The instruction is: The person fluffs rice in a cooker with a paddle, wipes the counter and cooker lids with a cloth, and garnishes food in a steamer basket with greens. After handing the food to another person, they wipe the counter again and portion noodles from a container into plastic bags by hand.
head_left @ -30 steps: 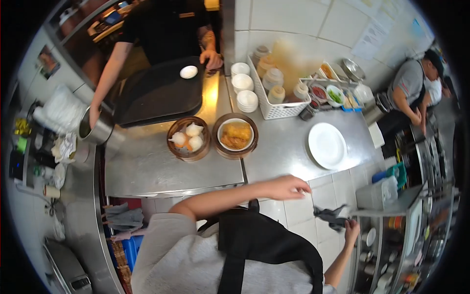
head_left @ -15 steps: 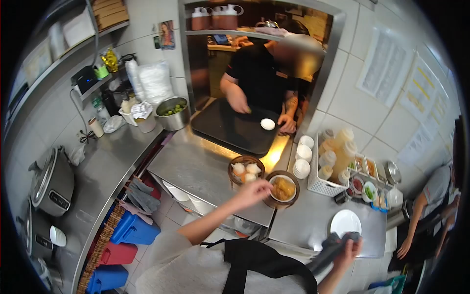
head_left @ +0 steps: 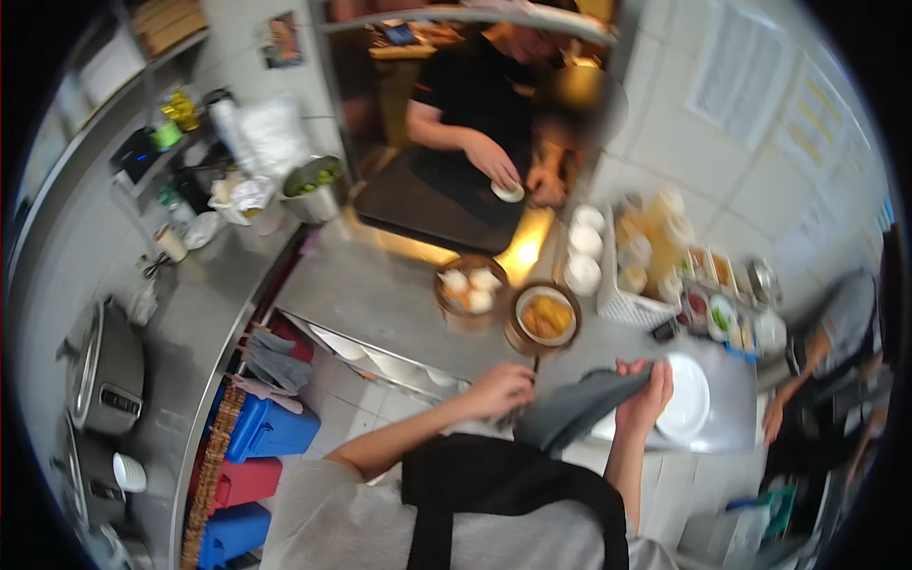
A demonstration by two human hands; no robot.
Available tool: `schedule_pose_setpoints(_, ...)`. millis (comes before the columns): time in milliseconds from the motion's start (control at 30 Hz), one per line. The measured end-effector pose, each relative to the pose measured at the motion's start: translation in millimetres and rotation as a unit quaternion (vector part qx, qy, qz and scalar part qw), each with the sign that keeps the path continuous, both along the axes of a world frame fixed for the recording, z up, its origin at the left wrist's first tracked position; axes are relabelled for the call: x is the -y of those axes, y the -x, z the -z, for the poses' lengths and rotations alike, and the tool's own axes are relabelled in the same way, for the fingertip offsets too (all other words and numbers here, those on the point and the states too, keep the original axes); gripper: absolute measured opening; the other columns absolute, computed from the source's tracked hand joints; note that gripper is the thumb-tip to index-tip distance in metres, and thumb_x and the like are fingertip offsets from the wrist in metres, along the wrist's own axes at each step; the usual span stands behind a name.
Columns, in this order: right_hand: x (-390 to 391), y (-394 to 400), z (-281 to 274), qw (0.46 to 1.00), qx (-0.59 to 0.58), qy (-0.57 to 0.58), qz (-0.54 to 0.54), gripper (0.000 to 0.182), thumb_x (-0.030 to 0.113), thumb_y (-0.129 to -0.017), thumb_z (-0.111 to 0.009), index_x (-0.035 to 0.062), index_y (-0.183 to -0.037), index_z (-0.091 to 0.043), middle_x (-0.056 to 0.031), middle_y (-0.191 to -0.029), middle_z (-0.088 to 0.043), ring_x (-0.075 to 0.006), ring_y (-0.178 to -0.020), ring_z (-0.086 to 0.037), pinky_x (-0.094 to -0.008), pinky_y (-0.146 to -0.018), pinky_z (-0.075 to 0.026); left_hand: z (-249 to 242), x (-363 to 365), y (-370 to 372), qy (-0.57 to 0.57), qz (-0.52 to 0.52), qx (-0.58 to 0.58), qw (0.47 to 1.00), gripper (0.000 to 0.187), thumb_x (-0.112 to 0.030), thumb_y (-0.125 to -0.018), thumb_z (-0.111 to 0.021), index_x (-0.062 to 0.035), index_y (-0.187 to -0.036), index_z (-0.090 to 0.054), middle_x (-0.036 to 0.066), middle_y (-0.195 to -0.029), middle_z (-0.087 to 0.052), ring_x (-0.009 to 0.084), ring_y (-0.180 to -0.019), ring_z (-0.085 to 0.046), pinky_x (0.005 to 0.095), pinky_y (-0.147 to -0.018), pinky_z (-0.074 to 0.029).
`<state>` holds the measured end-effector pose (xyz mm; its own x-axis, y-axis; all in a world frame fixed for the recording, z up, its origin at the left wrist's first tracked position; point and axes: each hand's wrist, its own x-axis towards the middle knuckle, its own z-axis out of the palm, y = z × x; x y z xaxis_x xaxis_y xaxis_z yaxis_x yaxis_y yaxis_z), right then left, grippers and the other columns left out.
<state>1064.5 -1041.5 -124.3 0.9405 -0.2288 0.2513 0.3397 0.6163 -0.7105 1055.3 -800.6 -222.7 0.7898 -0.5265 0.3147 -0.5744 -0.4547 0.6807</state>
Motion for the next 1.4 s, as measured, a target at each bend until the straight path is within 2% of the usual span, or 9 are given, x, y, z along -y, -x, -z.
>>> schedule_pose_setpoints(100, 18.0, 4.7, 15.1, 0.969, -0.075, 0.229, 0.046, 0.016, 0.016, -0.085, -0.058, 0.0043, -0.092, -0.051, -0.0111, -0.079, -0.057, -0.0229, -0.078, -0.058, -0.0396, -0.077, -0.047, -26.4, -45.7, -2.7, -0.042, 0.007, -0.173, 0.984, 0.016, -0.018, -0.076, -0.065, -0.0068, -0.088, -0.063, 0.009, -0.088, -0.063, 0.0231, -0.080, -0.060, 0.0340, -0.071, -0.047)
schedule_pose_setpoints(133, 13.4, 5.6, 25.2, 0.928, -0.121, 0.349, 0.054, 0.021, 0.016, -0.084, -0.060, 0.0023, -0.099, -0.053, -0.0118, -0.083, -0.058, -0.0242, -0.080, -0.058, -0.0402, -0.077, -0.048, -45.4, -53.6, -8.1, -0.014, -0.030, -0.216, 0.976, 0.015, -0.016, -0.075, -0.064, -0.0062, -0.087, -0.062, 0.008, -0.078, -0.063, 0.0213, -0.071, -0.061, 0.0324, -0.064, -0.048)
schedule_pose_setpoints(200, -12.6, 6.0, 51.1, 0.754, 0.119, 0.631, 0.140, 0.041, 0.009, -0.078, -0.063, -0.0003, -0.115, -0.049, -0.0153, -0.087, -0.058, -0.0298, -0.075, -0.059, -0.0388, -0.071, -0.048, -70.0, -61.2, -34.6, 0.020, -0.075, -0.116, 0.990, 0.016, -0.017, -0.076, -0.064, -0.0050, -0.087, -0.062, 0.008, -0.070, -0.062, 0.0177, -0.066, -0.061, 0.0307, -0.060, -0.047)
schedule_pose_setpoints(333, -69.3, -2.5, 77.7, 0.698, 0.072, 0.706, -0.091, 0.051, 0.007, -0.075, -0.057, 0.0059, -0.124, -0.043, -0.0204, -0.096, -0.057, -0.0396, -0.080, -0.058, -0.0446, -0.070, -0.048, -94.2, -45.8, -119.3, -0.112, -0.187, 0.099, 0.971, 0.017, -0.018, -0.076, -0.064, -0.0047, -0.087, -0.064, 0.009, -0.076, -0.063, 0.0229, -0.075, -0.061, 0.0346, -0.068, -0.048)
schedule_pose_setpoints(433, -97.9, -18.4, 69.1, 0.634, 0.003, 0.768, -0.094, 0.051, 0.008, -0.075, -0.054, 0.0064, -0.125, -0.042, -0.0215, -0.096, -0.057, -0.0399, -0.078, -0.059, -0.0465, -0.069, -0.048, -71.6, -27.8, -177.8, -0.217, -0.195, 0.113, 0.950, 0.020, -0.022, -0.073, -0.065, -0.0054, -0.084, -0.065, 0.011, -0.081, -0.064, 0.0276, -0.081, -0.061, 0.0368, -0.072, -0.048)
schedule_pose_setpoints(633, -85.7, -25.2, 69.4, 0.677, 0.020, 0.736, -0.022, 0.039, 0.008, -0.073, -0.053, 0.0085, -0.112, -0.053, -0.0176, -0.085, -0.060, -0.0366, -0.075, -0.060, -0.0461, -0.066, -0.048, -70.2, -13.2, -209.4, -0.383, -0.100, -0.064, 0.916, 0.016, -0.023, -0.067, -0.068, -0.0110, -0.077, -0.067, 0.011, -0.080, -0.066, 0.0264, -0.081, -0.063, 0.0383, -0.070, -0.049)
schedule_pose_setpoints(967, 17.4, -61.6, 84.6, 0.807, -0.133, 0.573, 0.055, 0.025, 0.008, -0.074, -0.052, 0.0014, -0.096, -0.062, -0.0219, -0.083, -0.062, -0.0352, -0.076, -0.061, -0.0400, -0.069, -0.048, -58.6, 24.4, -193.6, -0.292, -0.038, -0.035, 0.955, 0.017, -0.015, -0.065, -0.066, -0.0035, -0.078, -0.065, 0.016, -0.083, -0.065, 0.0296, -0.083, -0.063, 0.0389, -0.071, -0.049)
schedule_pose_setpoints(1200, 44.1, -149.5, 73.8, 0.712, -0.022, 0.700, -0.057, 0.029, 0.008, -0.071, -0.053, 0.0006, -0.097, -0.062, -0.0212, -0.084, -0.062, -0.0348, -0.080, -0.061, -0.0387, -0.074, -0.047, -57.7, 65.9, -200.4, -0.273, 0.020, -0.010, 0.962, 0.014, -0.013, -0.068, -0.066, -0.0076, -0.081, -0.068, 0.013, -0.082, -0.066, 0.0283, -0.083, -0.063, 0.0382, -0.072, -0.050)
schedule_pose_setpoints(1400, 42.4, -151.7, 62.6, 0.707, 0.095, 0.694, -0.099, 0.030, 0.004, -0.073, -0.053, 0.0010, -0.102, -0.060, -0.0217, -0.096, -0.061, -0.0342, -0.090, -0.059, -0.0391, -0.079, -0.046, -55.8, 66.8, -205.1, -0.243, 0.050, -0.030, 0.968, 0.018, -0.018, -0.072, -0.067, -0.0087, -0.086, -0.069, 0.013, -0.084, -0.066, 0.0264, -0.084, -0.064, 0.0368, -0.072, -0.050)
